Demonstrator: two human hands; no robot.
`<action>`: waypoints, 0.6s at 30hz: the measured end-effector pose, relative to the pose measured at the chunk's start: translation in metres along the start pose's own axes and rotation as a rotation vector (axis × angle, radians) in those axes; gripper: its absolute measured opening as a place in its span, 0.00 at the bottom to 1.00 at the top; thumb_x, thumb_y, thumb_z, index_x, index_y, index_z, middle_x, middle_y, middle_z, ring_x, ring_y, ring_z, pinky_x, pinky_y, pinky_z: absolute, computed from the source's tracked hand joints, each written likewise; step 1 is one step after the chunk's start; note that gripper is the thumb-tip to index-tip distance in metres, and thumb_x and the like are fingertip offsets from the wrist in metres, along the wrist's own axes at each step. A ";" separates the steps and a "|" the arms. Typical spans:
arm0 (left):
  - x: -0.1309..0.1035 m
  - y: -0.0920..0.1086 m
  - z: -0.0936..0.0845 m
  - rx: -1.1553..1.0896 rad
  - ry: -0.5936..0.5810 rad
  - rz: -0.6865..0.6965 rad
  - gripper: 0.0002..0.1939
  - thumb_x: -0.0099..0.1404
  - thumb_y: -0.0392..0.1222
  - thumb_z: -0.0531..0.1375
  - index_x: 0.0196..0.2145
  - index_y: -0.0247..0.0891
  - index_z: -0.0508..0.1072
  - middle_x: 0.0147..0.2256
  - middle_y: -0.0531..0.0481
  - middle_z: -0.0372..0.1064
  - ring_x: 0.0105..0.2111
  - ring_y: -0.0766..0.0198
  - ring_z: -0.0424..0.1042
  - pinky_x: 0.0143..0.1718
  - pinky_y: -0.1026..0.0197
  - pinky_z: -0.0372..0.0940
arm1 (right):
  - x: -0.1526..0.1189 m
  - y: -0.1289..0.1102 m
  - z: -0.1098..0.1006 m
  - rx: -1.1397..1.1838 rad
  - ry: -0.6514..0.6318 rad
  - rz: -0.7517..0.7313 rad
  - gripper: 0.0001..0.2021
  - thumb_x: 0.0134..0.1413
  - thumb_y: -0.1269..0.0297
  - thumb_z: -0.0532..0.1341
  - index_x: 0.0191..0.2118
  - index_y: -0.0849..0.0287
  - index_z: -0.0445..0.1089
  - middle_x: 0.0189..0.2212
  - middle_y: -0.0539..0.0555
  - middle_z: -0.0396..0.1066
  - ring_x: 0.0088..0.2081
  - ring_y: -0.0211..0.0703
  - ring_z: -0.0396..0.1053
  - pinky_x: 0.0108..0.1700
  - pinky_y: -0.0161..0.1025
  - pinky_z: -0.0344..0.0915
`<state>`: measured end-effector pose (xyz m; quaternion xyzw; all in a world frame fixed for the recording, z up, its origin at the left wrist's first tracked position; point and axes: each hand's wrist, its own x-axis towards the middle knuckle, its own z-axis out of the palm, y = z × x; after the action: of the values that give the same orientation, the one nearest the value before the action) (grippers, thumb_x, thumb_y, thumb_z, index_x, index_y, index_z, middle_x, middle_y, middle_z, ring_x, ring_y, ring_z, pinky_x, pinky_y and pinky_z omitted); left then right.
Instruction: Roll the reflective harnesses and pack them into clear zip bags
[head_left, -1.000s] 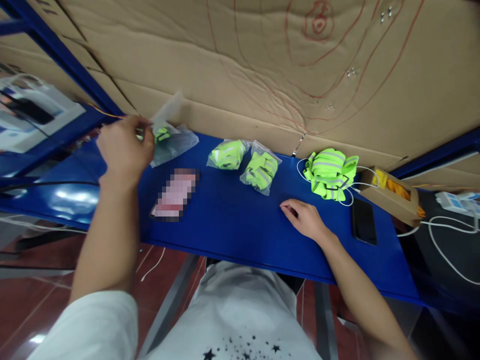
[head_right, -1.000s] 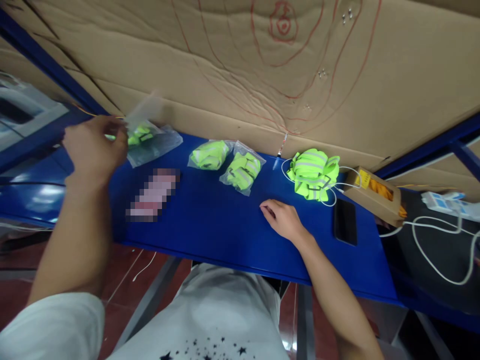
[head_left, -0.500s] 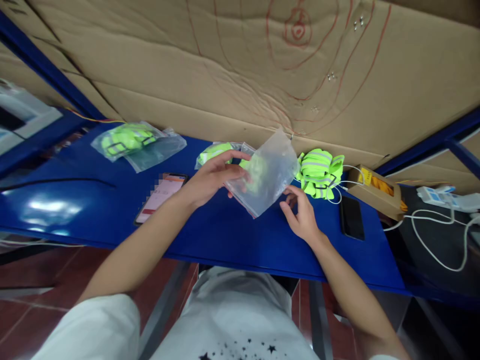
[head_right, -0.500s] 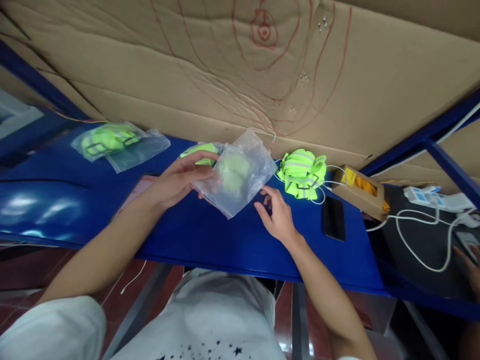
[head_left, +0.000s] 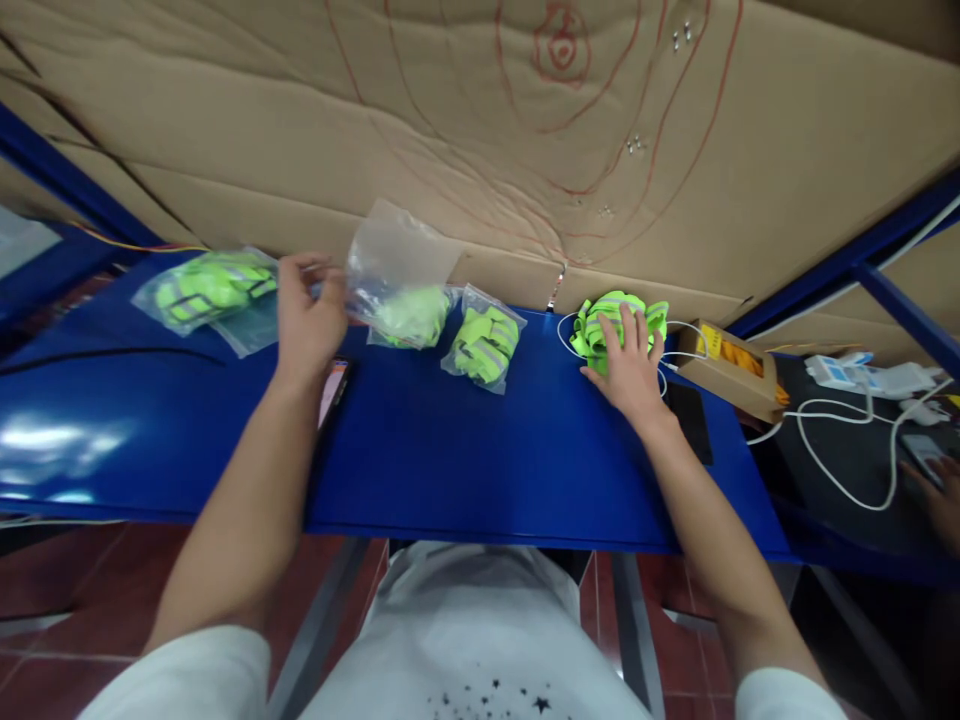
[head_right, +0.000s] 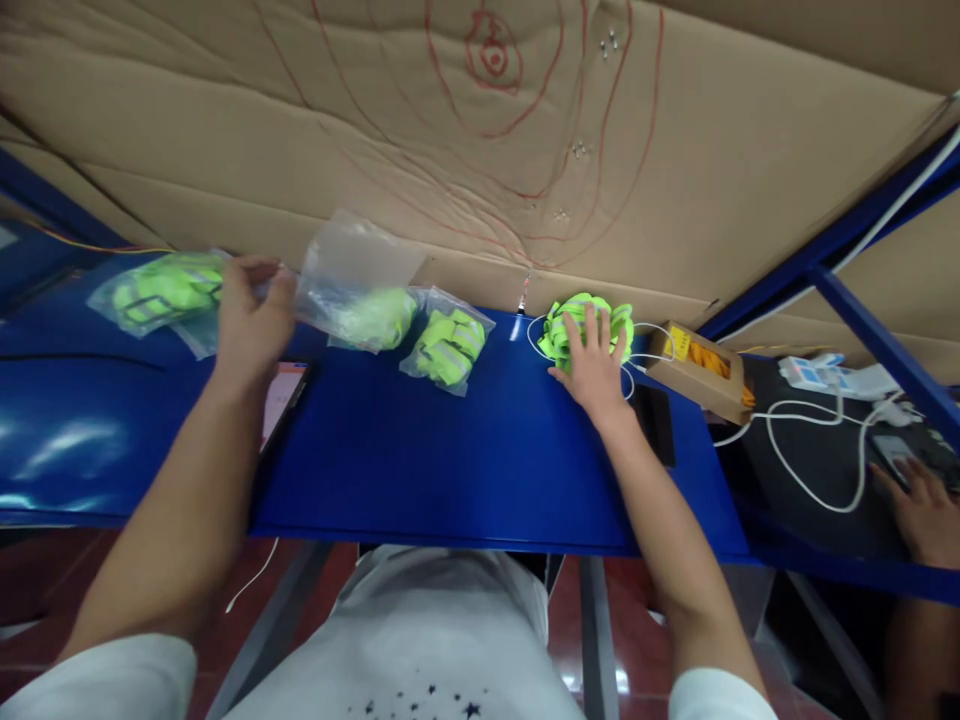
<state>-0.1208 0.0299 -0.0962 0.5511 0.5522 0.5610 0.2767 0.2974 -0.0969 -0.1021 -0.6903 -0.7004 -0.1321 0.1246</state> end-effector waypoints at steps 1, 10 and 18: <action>0.000 0.000 -0.004 0.059 0.009 0.046 0.31 0.67 0.64 0.61 0.58 0.39 0.64 0.60 0.47 0.67 0.60 0.50 0.68 0.53 0.43 0.64 | 0.010 0.009 0.000 -0.030 -0.059 0.000 0.42 0.59 0.54 0.67 0.74 0.58 0.51 0.76 0.70 0.40 0.75 0.76 0.39 0.68 0.78 0.41; -0.041 0.038 0.013 0.464 -0.091 0.363 0.20 0.70 0.49 0.61 0.57 0.42 0.68 0.61 0.39 0.62 0.66 0.47 0.61 0.68 0.41 0.58 | 0.050 0.045 -0.008 -0.029 -0.252 -0.040 0.43 0.51 0.68 0.68 0.72 0.65 0.54 0.75 0.73 0.44 0.71 0.81 0.51 0.65 0.74 0.56; -0.081 0.081 0.039 0.193 -0.382 0.547 0.15 0.73 0.46 0.57 0.55 0.42 0.70 0.55 0.42 0.70 0.53 0.53 0.73 0.56 0.49 0.71 | 0.065 0.080 -0.035 0.445 0.088 0.114 0.28 0.68 0.51 0.49 0.65 0.63 0.65 0.57 0.67 0.74 0.56 0.60 0.75 0.57 0.60 0.72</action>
<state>-0.0414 -0.0514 -0.0552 0.7975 0.3728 0.4464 0.1608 0.3757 -0.0477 -0.0457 -0.6780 -0.6659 0.0029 0.3111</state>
